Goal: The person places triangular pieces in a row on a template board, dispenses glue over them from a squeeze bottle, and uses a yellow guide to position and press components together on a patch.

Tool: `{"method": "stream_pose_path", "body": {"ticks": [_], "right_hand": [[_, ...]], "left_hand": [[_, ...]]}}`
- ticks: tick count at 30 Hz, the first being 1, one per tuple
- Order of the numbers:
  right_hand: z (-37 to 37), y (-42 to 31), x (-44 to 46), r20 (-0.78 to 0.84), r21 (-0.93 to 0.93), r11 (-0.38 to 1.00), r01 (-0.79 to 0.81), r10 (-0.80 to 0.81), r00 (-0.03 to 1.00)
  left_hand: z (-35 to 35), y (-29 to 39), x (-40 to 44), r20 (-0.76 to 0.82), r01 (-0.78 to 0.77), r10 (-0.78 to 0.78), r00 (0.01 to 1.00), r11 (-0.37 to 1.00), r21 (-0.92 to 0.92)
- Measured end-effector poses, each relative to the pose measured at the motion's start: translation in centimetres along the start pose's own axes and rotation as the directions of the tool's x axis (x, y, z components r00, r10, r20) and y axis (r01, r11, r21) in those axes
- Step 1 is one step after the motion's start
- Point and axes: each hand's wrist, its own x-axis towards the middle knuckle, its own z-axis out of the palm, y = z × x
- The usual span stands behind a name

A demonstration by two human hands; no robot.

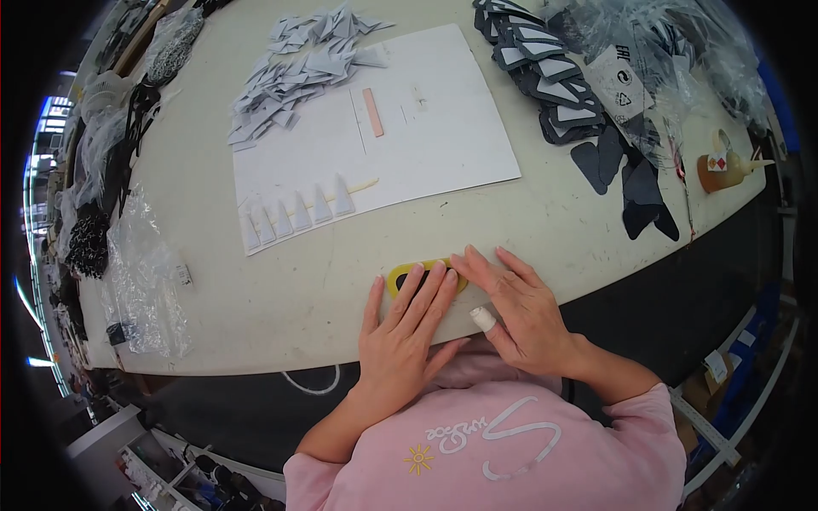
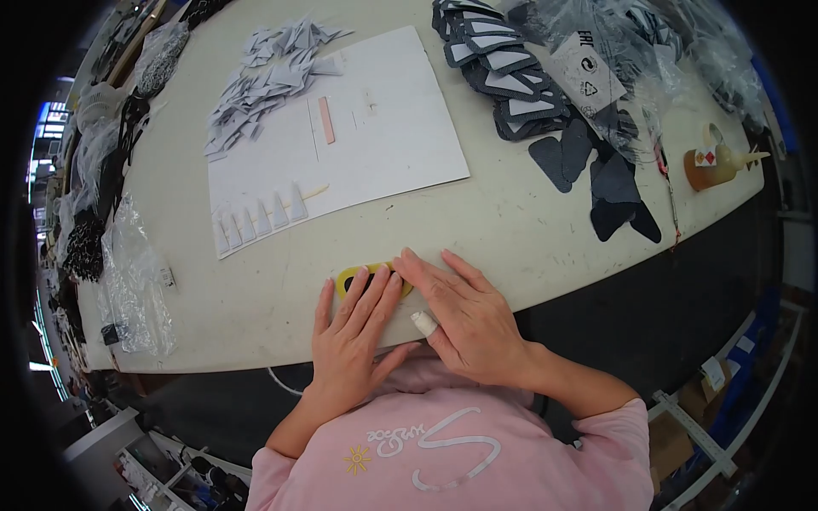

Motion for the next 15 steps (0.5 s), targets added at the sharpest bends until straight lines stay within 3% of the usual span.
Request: {"method": "stream_pose_path", "body": {"ticks": [6, 15], "right_hand": [[0.2, 0.2, -0.2, 0.021, -0.044, 0.997, 0.061, -0.060, 0.998], [0.9, 0.3, -0.4, -0.013, -0.293, 0.951, 0.094, -0.102, 0.995]], "left_hand": [[0.0, 0.0, -0.1, 0.004, 0.004, -0.004, 1.000, 0.999, -0.039], [-0.4, -0.9, -0.6, 0.009, -0.018, 0.017, 1.000, 1.000, 0.017]]}}
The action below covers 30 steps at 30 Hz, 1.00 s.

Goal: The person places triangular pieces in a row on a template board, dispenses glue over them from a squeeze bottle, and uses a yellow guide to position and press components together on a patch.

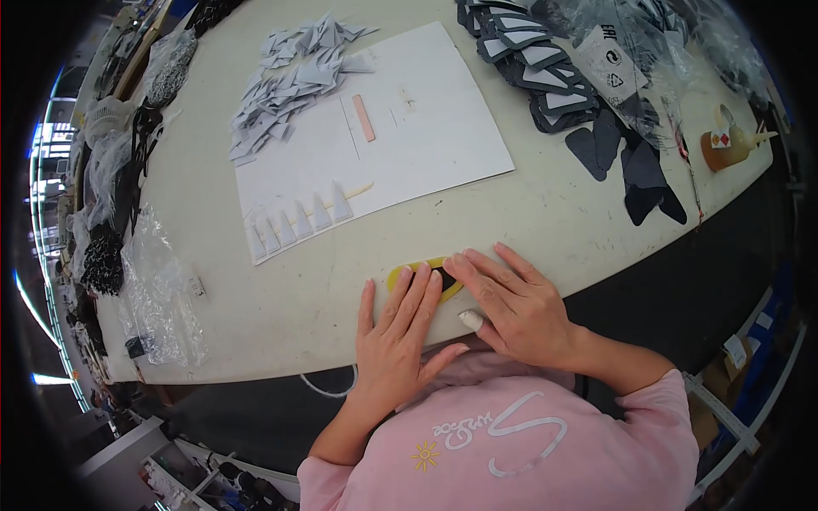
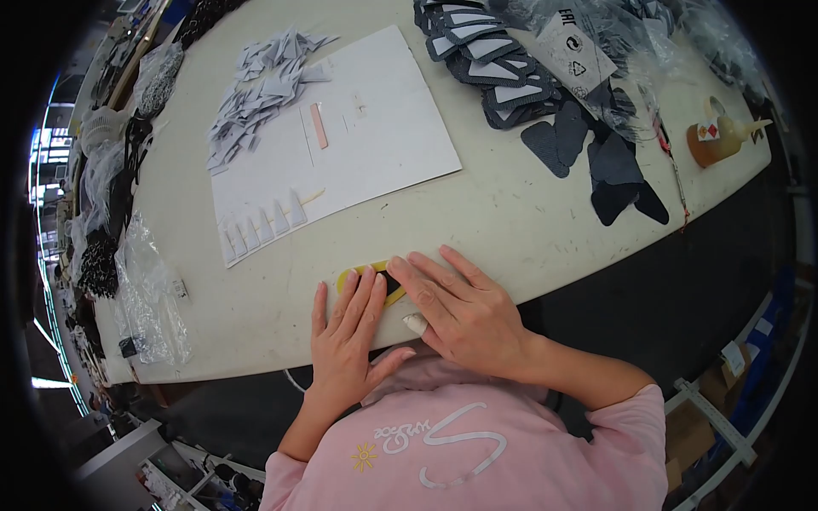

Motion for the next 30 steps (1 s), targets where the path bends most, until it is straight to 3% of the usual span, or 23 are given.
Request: {"method": "stream_pose_path", "body": {"ticks": [5, 8, 11, 14, 18, 20, 27, 30], "right_hand": [[0.1, 0.0, -0.1, -0.002, -0.004, 1.000, -0.016, 0.016, 1.000], [0.0, -0.1, 0.0, 0.000, 0.039, 0.999, -0.028, 0.028, 1.000], [-0.2, -0.3, 0.3, 0.000, 0.124, 0.990, -0.067, 0.067, 0.998], [0.1, -0.6, 0.7, 0.002, 0.175, 0.983, -0.054, 0.054, 0.999], [0.8, -1.7, 1.2, 0.081, 0.165, 0.984, 0.073, -0.087, 0.993], [0.9, -1.7, 1.1, 0.127, 0.130, 0.989, 0.064, -0.081, 0.989], [-0.5, 0.0, 0.3, 0.161, -0.022, 1.000, 0.019, -0.015, 0.987], [0.0, -0.4, 1.1, 0.092, -0.001, 1.000, 0.030, -0.030, 0.995]], "left_hand": [[-0.2, -1.1, -1.4, -0.014, 0.030, -0.029, 0.999, 0.998, 0.059], [-0.8, -1.5, -1.8, -0.011, 0.039, -0.039, 0.999, 0.998, -0.053], [-0.7, -2.1, -2.3, -0.084, 0.107, -0.135, 0.987, 0.955, -0.277], [-0.5, -2.7, -2.8, -0.144, 0.154, -0.215, 0.966, 0.925, -0.347], [0.3, -2.2, -3.1, -0.186, 0.028, -0.057, 0.981, 0.988, -0.152], [0.8, -1.8, -3.2, -0.168, 0.007, -0.011, 0.986, 1.000, -0.024], [0.2, -2.0, -3.0, -0.148, 0.030, -0.040, 0.988, 0.997, -0.073], [0.3, -1.8, -3.1, -0.161, 0.054, -0.075, 0.984, 0.990, -0.133]]}}
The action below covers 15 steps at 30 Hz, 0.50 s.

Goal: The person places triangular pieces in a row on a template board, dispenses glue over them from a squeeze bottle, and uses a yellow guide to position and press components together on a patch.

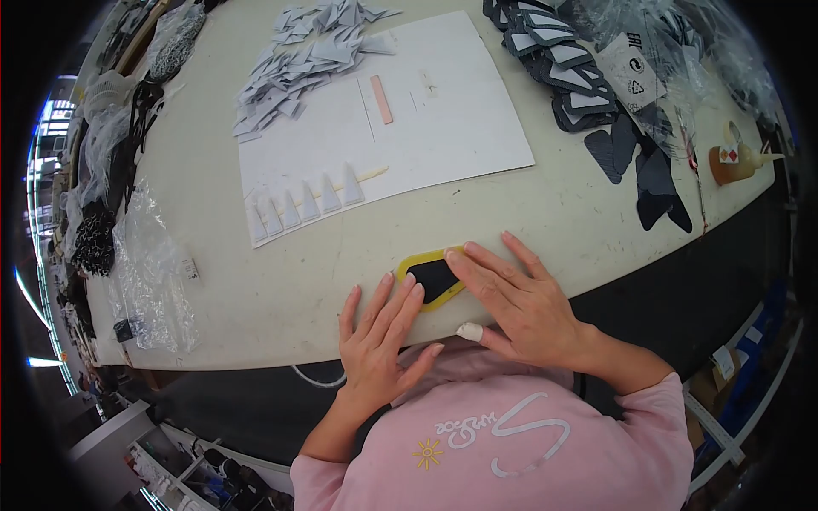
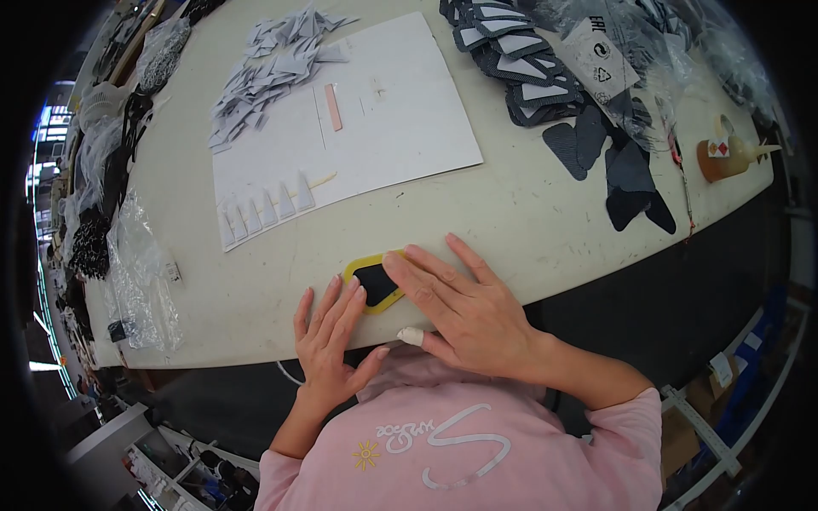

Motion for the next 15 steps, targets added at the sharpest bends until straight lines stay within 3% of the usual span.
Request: {"method": "stream_pose_path", "body": {"ticks": [2, 3, 5, 8, 12, 15], "right_hand": [[0.5, -0.8, 1.0, 0.048, 0.058, 0.997, 0.045, -0.048, 0.998], [0.7, -1.1, 1.3, 0.067, 0.089, 0.994, 0.064, -0.070, 0.995], [0.7, -1.0, 1.3, 0.091, 0.063, 0.997, 0.045, -0.050, 0.995], [0.5, -0.1, 0.6, 0.069, 0.004, 0.999, 0.033, -0.034, 0.997], [-0.7, 0.5, 0.1, 0.053, 0.004, 1.000, -0.008, 0.008, 0.999], [-1.1, 0.6, 0.3, -0.017, 0.188, 0.979, -0.080, 0.085, 0.996]], "left_hand": [[0.3, 0.2, 0.0, -0.047, 0.021, -0.022, 0.999, 0.999, -0.026], [0.3, 0.2, 0.1, -0.007, 0.002, -0.001, 1.000, 0.999, 0.044], [0.0, 0.1, 0.2, 0.078, -0.044, 0.030, 0.996, 0.982, 0.182], [-0.2, 0.5, 0.5, 0.073, -0.019, 0.007, 0.997, 0.985, 0.173], [-0.7, 0.3, 1.0, 0.053, 0.018, -0.020, 0.998, 0.999, 0.037], [-0.9, -0.1, 2.0, 0.007, 0.060, -0.060, 0.998, 0.990, -0.129]]}}
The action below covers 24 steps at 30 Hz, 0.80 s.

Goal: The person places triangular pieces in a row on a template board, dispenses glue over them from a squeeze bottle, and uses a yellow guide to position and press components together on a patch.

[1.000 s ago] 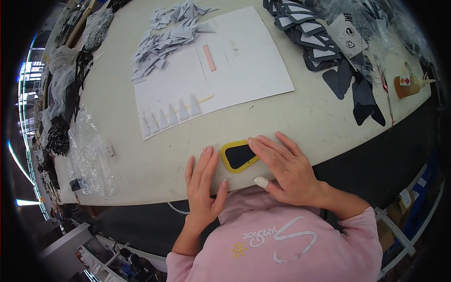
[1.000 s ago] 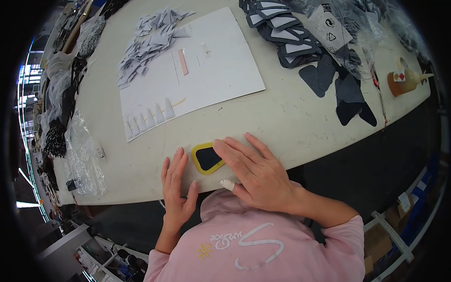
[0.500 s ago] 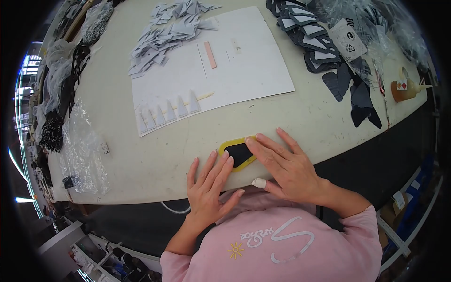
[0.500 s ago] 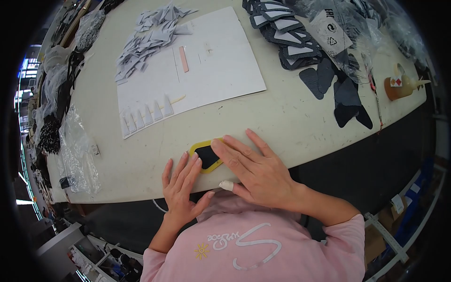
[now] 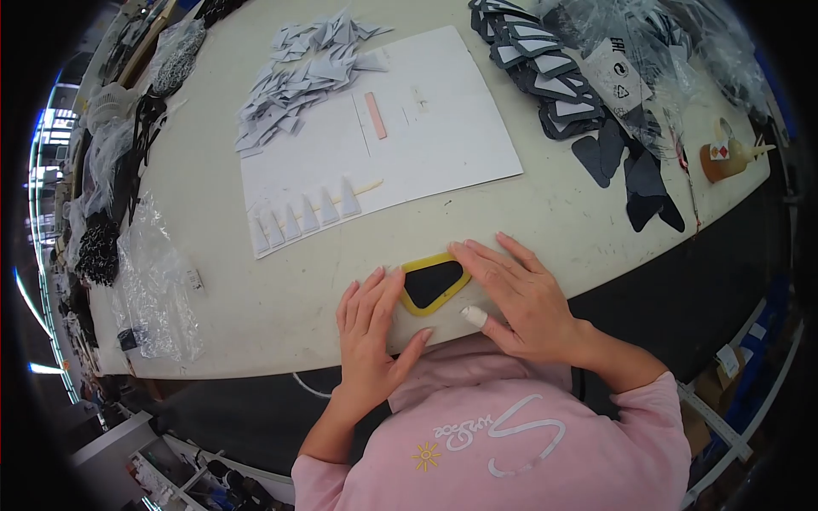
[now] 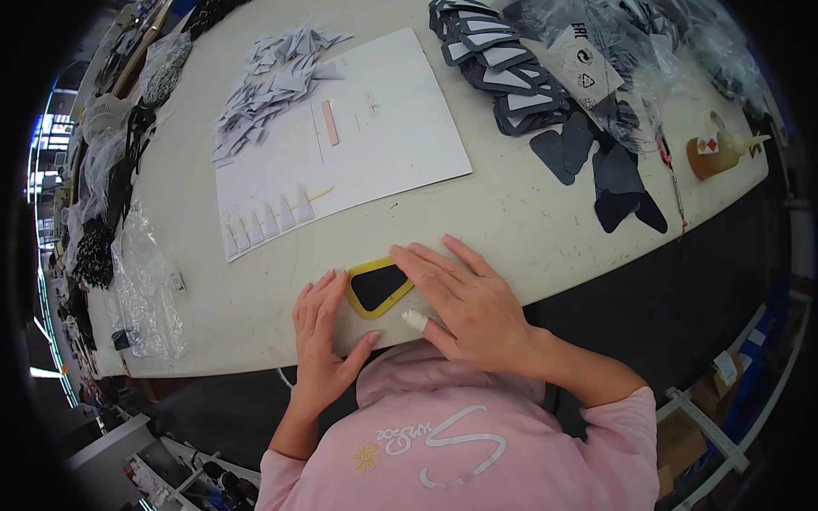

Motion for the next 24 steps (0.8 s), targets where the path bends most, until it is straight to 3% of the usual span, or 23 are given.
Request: {"method": "stream_pose_path", "body": {"ticks": [2, 8, 12, 17, 20, 24], "right_hand": [[0.2, 0.2, 0.3, -0.016, 0.015, 1.000, -0.003, 0.003, 1.000], [0.4, 0.0, 0.7, -0.089, 0.038, 0.999, -0.001, 0.004, 0.996], [0.4, 0.7, 2.4, -0.149, -0.010, 0.997, 0.083, -0.083, 0.985], [0.7, 1.4, 4.7, -0.157, 0.109, 0.994, -0.026, 0.043, 0.987], [0.8, 1.7, 5.0, -0.141, 0.181, 0.982, -0.053, 0.079, 0.987], [0.0, 2.0, 5.6, -0.117, 0.372, 0.928, -0.018, 0.066, 0.991]], "left_hand": [[-0.2, 0.5, 1.2, -0.044, 0.009, -0.010, 0.999, 1.000, -0.021], [-0.9, -1.4, 2.6, -0.003, -0.213, 0.216, 0.976, 0.965, 0.156], [-1.4, -2.1, 3.8, -0.051, -0.123, 0.119, 0.992, 0.990, -0.072], [-1.3, -1.1, 6.1, -0.126, 0.053, -0.090, 0.988, 0.963, -0.266], [-0.2, -2.0, 5.9, -0.126, 0.124, -0.170, 0.977, 0.943, -0.309], [-0.4, -2.1, 6.1, -0.115, 0.108, -0.154, 0.981, 0.936, -0.336]]}}
